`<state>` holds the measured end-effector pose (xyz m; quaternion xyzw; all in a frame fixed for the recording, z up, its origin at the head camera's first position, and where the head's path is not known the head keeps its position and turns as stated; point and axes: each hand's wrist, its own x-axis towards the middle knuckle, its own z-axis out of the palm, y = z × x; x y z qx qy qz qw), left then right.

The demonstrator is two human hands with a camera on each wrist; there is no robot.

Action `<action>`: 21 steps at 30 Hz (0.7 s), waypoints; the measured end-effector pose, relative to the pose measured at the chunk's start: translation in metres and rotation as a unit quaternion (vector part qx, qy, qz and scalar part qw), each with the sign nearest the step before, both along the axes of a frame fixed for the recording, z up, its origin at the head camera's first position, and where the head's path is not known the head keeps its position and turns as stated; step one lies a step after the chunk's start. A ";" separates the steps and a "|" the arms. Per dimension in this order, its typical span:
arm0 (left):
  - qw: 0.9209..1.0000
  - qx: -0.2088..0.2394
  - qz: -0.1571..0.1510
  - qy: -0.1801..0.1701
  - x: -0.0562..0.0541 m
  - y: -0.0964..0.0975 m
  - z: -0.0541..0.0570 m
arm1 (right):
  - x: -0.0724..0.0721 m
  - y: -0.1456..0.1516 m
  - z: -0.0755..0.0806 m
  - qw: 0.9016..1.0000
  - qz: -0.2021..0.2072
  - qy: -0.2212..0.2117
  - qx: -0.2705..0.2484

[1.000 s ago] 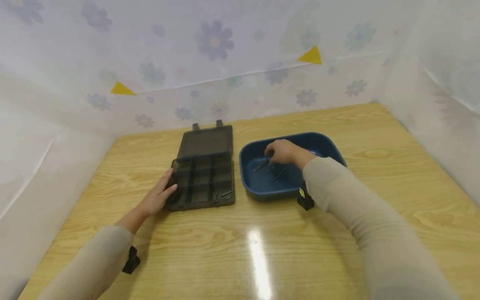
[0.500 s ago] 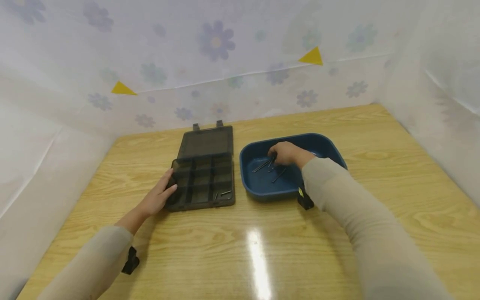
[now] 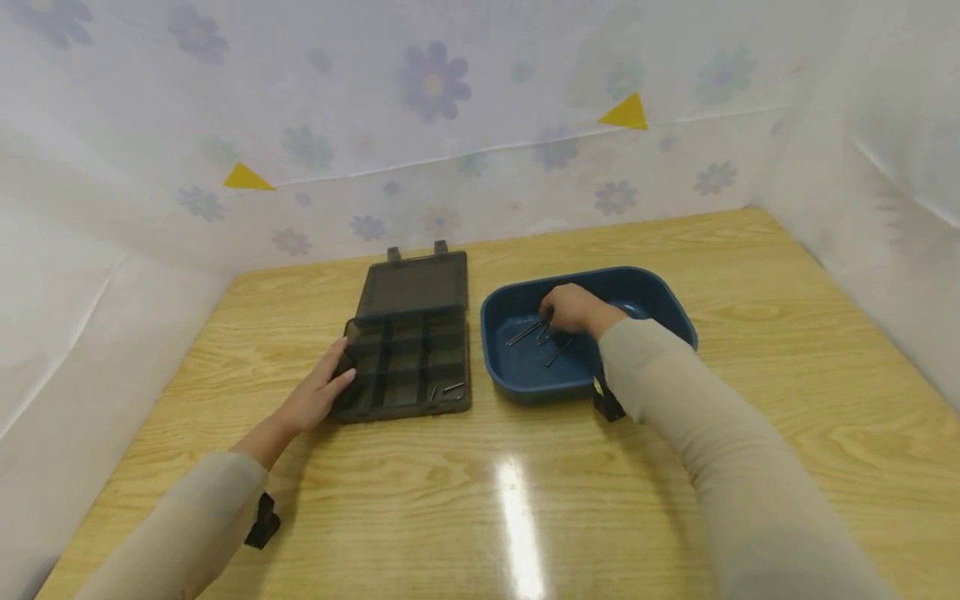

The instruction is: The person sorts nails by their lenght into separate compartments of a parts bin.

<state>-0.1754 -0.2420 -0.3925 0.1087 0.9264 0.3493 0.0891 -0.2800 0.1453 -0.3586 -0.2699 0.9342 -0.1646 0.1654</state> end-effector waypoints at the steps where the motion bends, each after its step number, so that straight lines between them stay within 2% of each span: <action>1: 1.000 0.000 -0.001 0.001 0.000 0.000 0.000 | 0.000 0.000 0.000 1.000 0.002 0.001 0.001; 13: 1.000 -0.002 -0.003 0.002 0.001 -0.002 0.000 | -0.005 0.000 -0.005 1.000 0.019 0.019 0.013; 21: 1.000 -0.002 0.003 0.000 0.000 -0.001 0.001 | 0.001 -0.004 -0.002 0.999 0.026 0.027 0.032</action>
